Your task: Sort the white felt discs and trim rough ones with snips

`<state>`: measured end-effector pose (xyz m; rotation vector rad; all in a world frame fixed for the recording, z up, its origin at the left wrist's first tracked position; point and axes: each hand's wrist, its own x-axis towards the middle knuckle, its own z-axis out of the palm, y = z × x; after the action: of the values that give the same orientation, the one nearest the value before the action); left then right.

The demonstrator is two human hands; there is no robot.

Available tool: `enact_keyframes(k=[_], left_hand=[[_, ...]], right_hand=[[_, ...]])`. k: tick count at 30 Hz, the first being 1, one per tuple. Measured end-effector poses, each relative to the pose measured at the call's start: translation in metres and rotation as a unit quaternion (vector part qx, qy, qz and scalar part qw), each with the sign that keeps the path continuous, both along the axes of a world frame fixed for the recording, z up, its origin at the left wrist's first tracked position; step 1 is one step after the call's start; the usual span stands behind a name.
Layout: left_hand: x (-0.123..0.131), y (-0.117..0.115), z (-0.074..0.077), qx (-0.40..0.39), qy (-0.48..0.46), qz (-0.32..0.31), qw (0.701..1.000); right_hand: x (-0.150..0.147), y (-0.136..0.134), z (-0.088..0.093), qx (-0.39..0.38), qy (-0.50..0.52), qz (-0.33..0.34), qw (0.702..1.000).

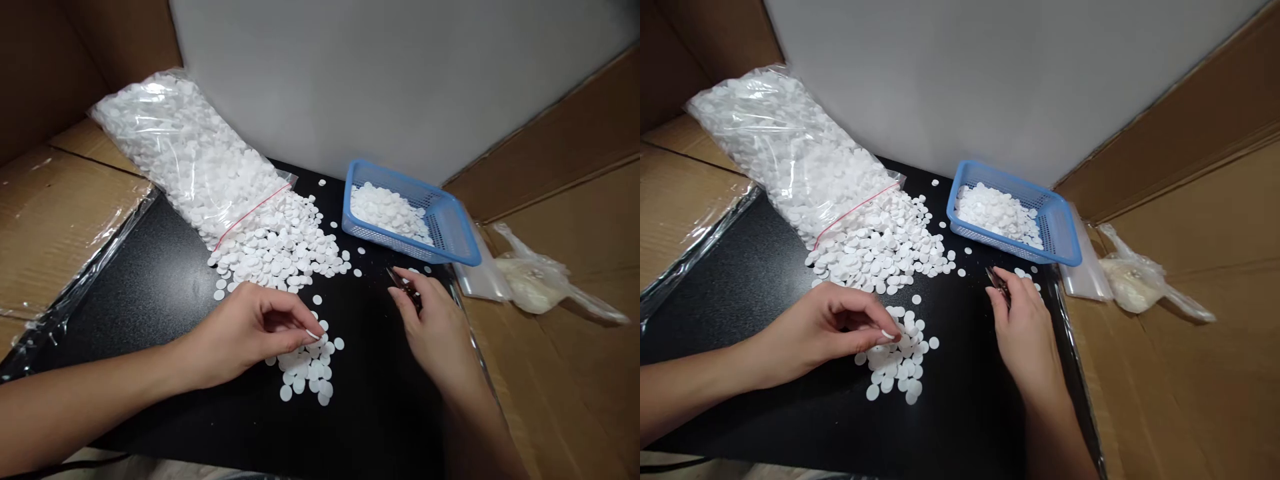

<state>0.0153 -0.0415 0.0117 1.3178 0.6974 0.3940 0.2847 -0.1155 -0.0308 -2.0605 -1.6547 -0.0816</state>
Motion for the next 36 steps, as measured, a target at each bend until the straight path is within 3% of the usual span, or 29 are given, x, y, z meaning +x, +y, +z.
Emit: enact_keyframes(k=[6,11,19,21,23,25,27,29,32,34,36], left_hand=[[-0.002,-0.001,0.002,0.140,-0.016,-0.001,0.990],[-0.004,-0.002,-0.001,0.240,-0.045,-0.010,0.970],[-0.006,-0.004,-0.001,0.317,-0.015,-0.042,0.947],[-0.005,-0.004,-0.005,0.407,0.015,-0.061,0.911],[-0.004,-0.004,-0.013,0.521,0.054,-0.091,0.847],[-0.003,-0.005,-0.021,0.593,0.096,-0.118,0.790],[-0.002,-0.006,-0.027,0.610,0.114,-0.125,0.774],[-0.002,-0.006,-0.029,0.575,0.101,-0.123,0.803],[-0.003,-0.003,-0.023,0.461,0.073,-0.085,0.880],[-0.003,0.001,-0.018,0.379,0.066,-0.021,0.923],[-0.003,0.004,-0.014,0.310,0.060,0.055,0.947]], right_hand=[[0.031,0.002,-0.023,-0.068,0.004,-0.056,0.996],[0.031,0.006,-0.027,-0.069,0.010,-0.054,0.996],[0.034,0.008,-0.027,-0.044,-0.033,-0.060,0.997],[0.026,0.008,-0.018,0.002,-0.035,-0.058,0.998],[0.010,0.006,-0.006,0.039,0.009,-0.016,0.999],[-0.010,0.000,0.004,0.022,0.087,0.077,0.993],[-0.031,-0.009,0.007,-0.019,0.130,0.192,0.973],[-0.047,-0.019,0.003,-0.076,0.111,0.272,0.953],[-0.063,-0.029,-0.009,-0.116,0.033,0.340,0.933],[-0.071,-0.029,-0.014,-0.107,-0.005,0.365,0.925],[-0.079,-0.025,-0.014,-0.098,-0.017,0.377,0.921]])
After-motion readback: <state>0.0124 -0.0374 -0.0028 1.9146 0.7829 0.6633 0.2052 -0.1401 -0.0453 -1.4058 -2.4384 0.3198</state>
